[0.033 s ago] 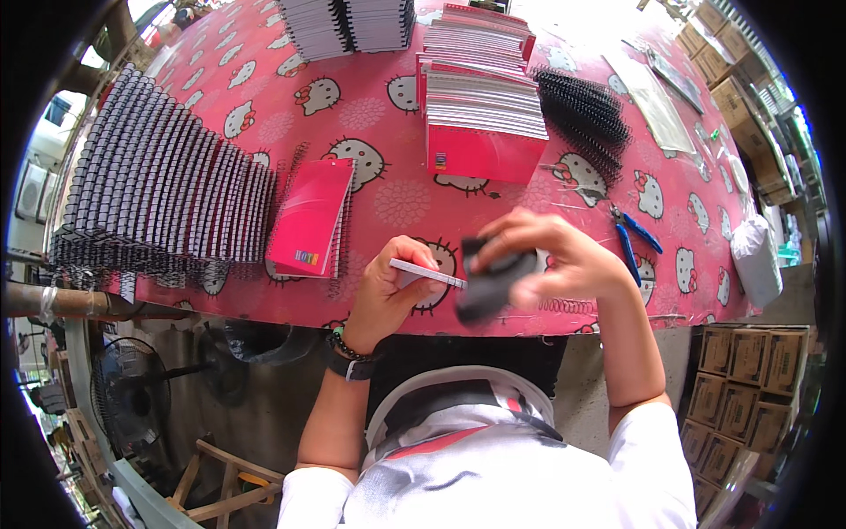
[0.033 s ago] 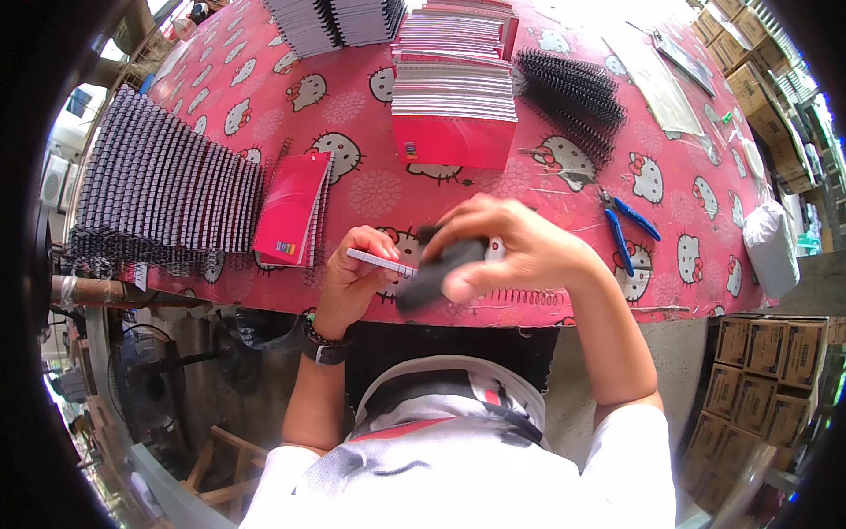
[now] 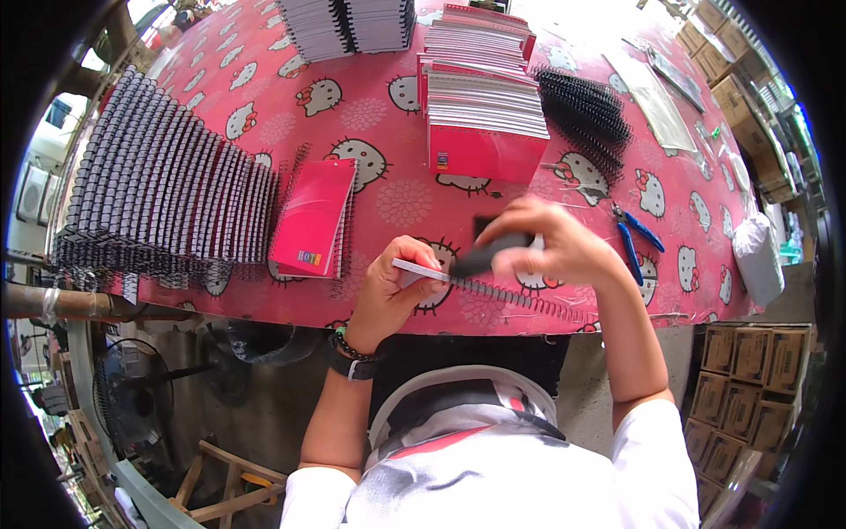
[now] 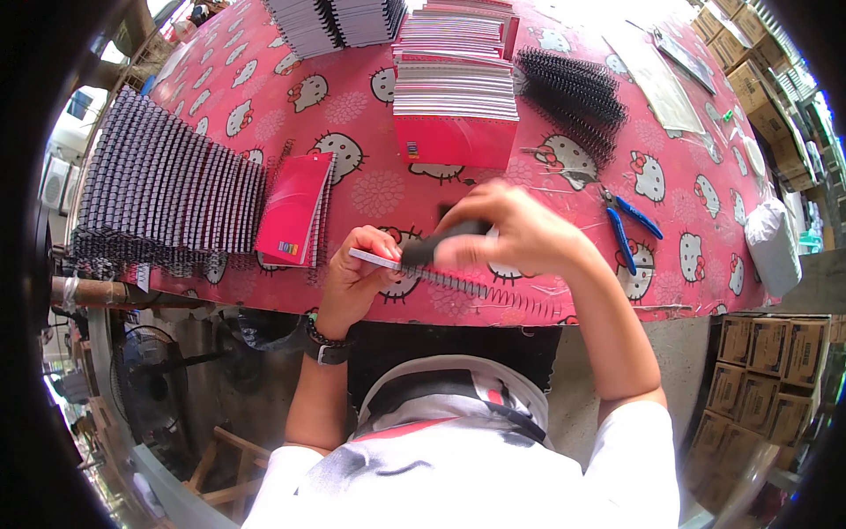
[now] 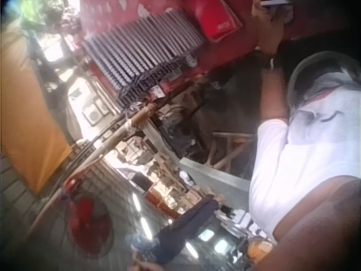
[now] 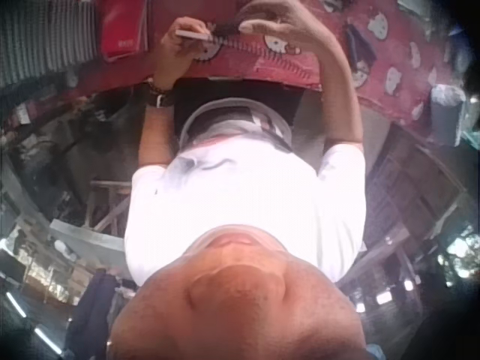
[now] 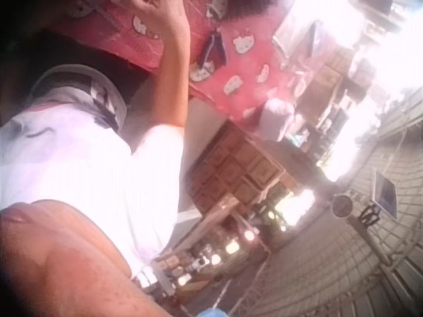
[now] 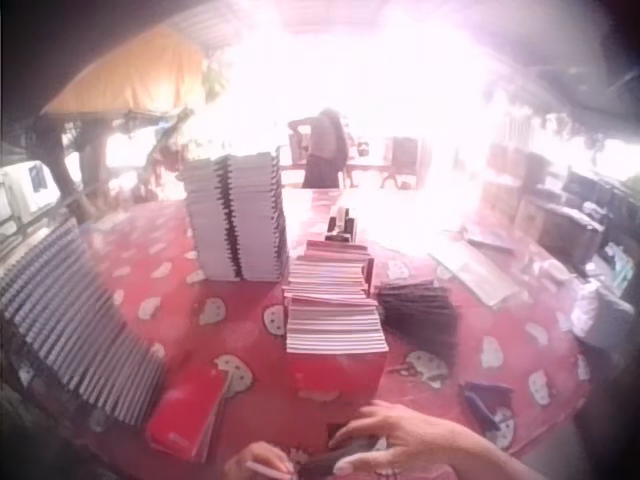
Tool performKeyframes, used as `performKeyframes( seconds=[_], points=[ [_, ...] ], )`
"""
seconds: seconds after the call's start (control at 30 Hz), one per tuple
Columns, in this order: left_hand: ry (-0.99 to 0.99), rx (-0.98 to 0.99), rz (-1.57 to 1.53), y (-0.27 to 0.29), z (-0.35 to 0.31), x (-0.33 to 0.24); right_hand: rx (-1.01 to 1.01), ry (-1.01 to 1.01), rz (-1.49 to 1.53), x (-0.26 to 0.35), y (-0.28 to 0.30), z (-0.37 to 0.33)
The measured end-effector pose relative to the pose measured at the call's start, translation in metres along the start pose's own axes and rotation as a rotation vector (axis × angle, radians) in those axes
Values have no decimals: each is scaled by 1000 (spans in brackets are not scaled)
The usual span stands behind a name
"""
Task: The person assembles notebooks by sliding spiral coils through the punched holes of paper stacks and covers by hand.
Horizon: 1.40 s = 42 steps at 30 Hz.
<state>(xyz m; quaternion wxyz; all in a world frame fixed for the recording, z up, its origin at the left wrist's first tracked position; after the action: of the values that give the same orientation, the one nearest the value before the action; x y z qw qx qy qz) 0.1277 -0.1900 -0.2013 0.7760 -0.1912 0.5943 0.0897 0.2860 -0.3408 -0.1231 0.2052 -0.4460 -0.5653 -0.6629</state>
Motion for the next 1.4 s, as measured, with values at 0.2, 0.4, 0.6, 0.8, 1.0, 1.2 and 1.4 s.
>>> performKeyframes(
  seconds=[0.2, 0.4, 0.6, 0.8, 1.0, 1.2, 1.4],
  points=[
    [12, -14, 36, 0, 2, -3, -70, -86, -55, 5, -3, 15],
    [58, -16, 0, -2, 1, -3, -37, 114, 126, 13, -10, 20],
    [-28, -33, 140, 6, -1, 4, -59, 304, 104, 20, -21, 19],
    [41, -164, -55, 1, 1, -8, -398, 55, -471, -3, 3, 1],
    [-175, -172, -49, -22, 13, -47, -457, 346, -156, 63, -6, -13],
    [-163, -238, -135, -29, 16, -60, -563, 379, -77, 63, -27, -15],
    [-154, -258, -137, -26, 11, -63, -614, 367, 31, 57, -31, -16]
  ],
)
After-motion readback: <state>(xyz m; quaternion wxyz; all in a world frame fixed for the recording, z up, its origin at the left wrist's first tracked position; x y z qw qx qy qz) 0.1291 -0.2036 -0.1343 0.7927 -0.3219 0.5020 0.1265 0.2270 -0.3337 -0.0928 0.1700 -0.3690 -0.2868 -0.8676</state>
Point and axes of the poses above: each hand's wrist, its own z-axis towards the middle knuckle, its own y-axis out of the back of the hand, x = y × z, the point moved 3 cm from there along z, towards the middle knuckle, and after that the axes turned 7 degrees about -x, right-handed, at the moved point
